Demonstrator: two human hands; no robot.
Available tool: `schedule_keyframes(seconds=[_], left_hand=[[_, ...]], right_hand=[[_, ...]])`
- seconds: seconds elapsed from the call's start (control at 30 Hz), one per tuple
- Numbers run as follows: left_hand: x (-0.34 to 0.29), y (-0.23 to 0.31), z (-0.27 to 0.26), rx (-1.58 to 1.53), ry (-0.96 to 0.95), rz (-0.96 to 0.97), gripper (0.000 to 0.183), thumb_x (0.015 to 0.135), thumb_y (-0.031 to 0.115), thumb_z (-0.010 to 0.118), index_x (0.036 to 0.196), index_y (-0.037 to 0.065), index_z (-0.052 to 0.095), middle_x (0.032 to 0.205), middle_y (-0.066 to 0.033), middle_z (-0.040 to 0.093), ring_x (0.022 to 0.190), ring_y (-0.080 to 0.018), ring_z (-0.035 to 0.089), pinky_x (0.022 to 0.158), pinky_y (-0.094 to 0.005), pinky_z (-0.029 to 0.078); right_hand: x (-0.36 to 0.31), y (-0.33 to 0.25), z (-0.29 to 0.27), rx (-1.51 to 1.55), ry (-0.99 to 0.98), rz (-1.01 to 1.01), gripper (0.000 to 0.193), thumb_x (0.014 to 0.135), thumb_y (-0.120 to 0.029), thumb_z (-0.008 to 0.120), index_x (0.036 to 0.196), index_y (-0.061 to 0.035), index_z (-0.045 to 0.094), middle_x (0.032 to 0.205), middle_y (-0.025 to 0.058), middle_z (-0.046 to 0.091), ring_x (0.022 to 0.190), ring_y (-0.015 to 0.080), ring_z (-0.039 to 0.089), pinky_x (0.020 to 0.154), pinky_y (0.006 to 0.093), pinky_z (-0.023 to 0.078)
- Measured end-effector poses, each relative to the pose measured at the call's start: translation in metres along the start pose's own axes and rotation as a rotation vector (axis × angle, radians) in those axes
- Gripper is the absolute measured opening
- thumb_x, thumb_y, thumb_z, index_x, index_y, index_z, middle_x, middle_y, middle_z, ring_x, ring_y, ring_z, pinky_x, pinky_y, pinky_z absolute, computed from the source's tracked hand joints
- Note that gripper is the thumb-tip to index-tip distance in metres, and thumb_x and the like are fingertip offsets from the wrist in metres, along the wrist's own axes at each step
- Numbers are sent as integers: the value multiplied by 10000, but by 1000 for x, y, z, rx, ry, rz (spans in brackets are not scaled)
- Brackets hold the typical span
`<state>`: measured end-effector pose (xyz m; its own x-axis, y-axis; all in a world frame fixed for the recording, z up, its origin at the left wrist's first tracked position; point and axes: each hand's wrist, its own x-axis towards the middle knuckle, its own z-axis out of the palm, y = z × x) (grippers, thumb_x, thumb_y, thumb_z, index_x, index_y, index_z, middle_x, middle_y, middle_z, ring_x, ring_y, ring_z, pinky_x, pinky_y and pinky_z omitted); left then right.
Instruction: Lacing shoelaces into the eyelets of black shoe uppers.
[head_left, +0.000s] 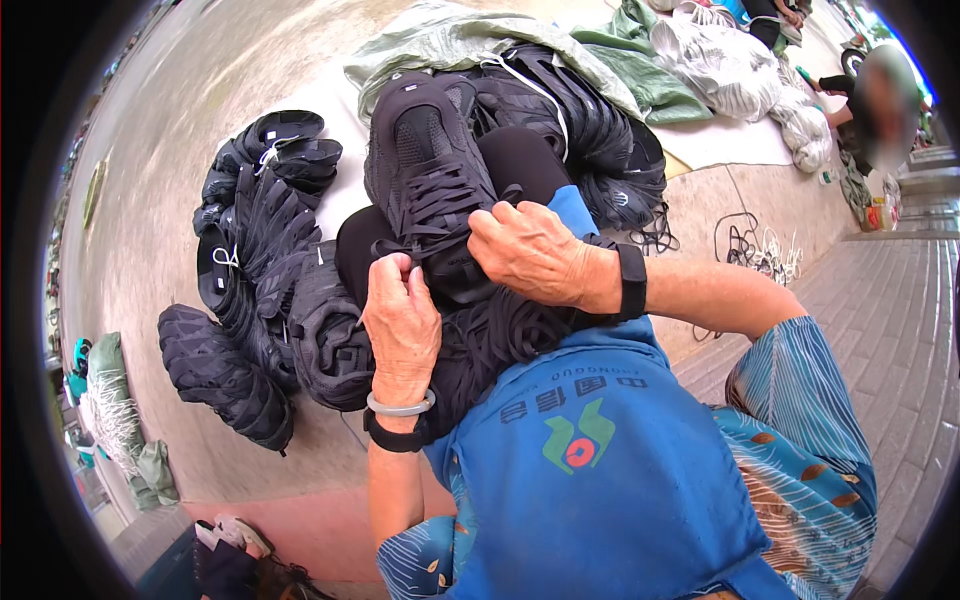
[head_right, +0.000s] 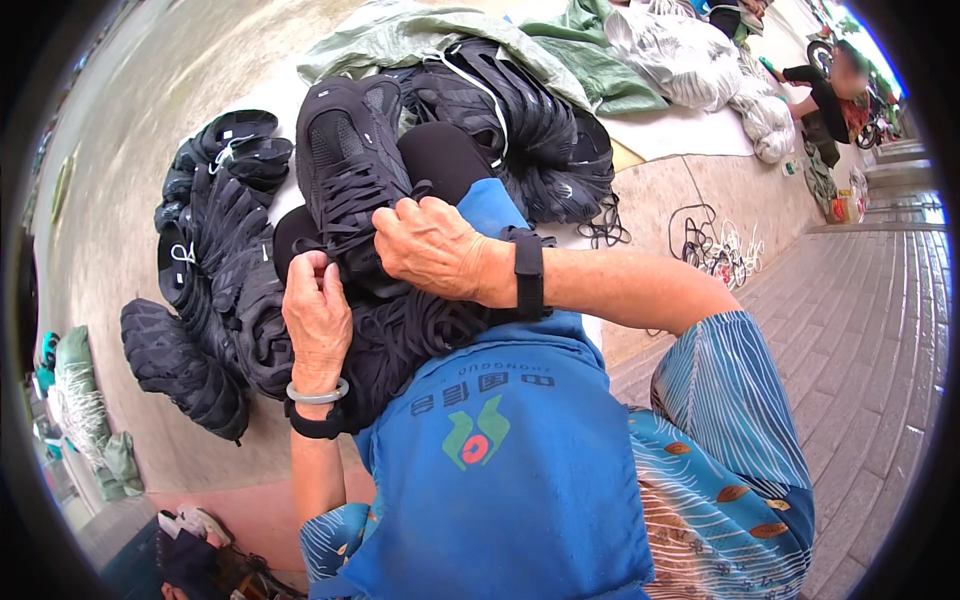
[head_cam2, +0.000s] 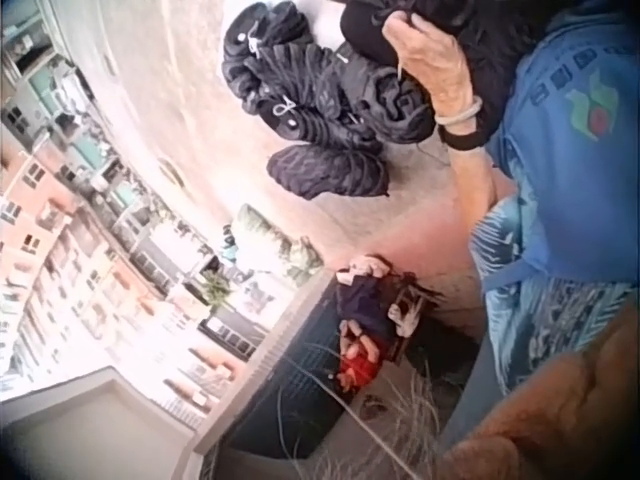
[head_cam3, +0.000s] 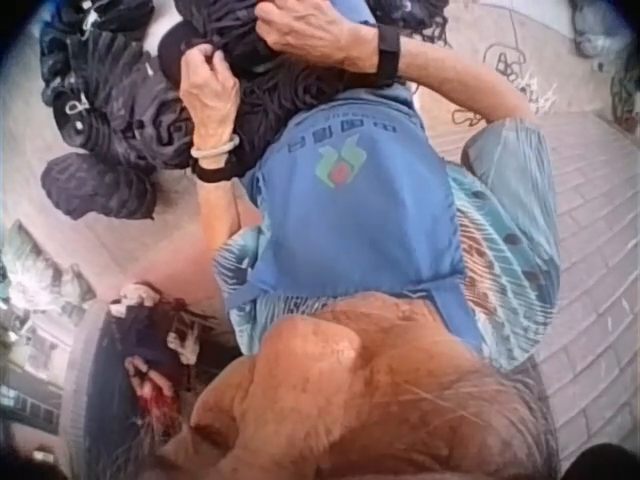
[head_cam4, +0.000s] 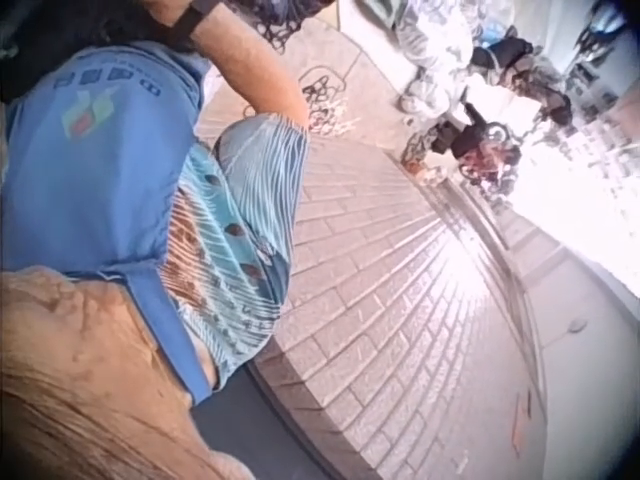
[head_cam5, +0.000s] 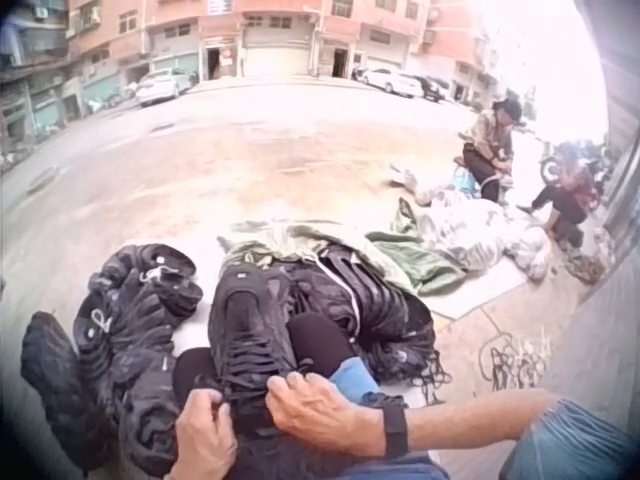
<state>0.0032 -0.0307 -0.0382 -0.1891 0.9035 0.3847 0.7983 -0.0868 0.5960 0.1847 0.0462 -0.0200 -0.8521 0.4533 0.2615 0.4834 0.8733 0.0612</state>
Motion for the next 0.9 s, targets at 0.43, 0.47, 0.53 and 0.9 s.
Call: schedule_keyframes(seconds=[0.43,0.47,0.53,0.9], left_hand=[[2,-10,-3,-208,-78,-200,149,856,31,610,987,-24,567,844,-173,621,745,-313,633,682,-372,506],[2,-13,-2,-217,-65,-192,149,858,30,606,992,-28,576,840,-176,630,774,-318,643,703,-376,507],[5,-14,0,-255,-89,-231,148,857,29,611,994,-18,581,856,-157,632,767,-285,643,706,-347,507],[2,-14,-1,-379,-118,-365,161,873,39,621,1019,-4,568,891,-120,642,791,-206,635,723,-317,507]], right_hand=[[28,-12,-12,938,302,381,107,827,-79,629,892,-3,589,771,147,586,701,328,593,634,398,497],[22,-17,-12,839,296,210,108,826,-104,627,843,-6,585,797,153,585,727,353,601,658,424,507],[13,-31,-4,775,121,218,116,826,-98,619,831,4,565,807,160,565,722,366,608,628,443,510],[25,-44,21,622,154,361,198,844,-121,638,989,-46,526,817,129,542,694,359,604,578,431,507]])
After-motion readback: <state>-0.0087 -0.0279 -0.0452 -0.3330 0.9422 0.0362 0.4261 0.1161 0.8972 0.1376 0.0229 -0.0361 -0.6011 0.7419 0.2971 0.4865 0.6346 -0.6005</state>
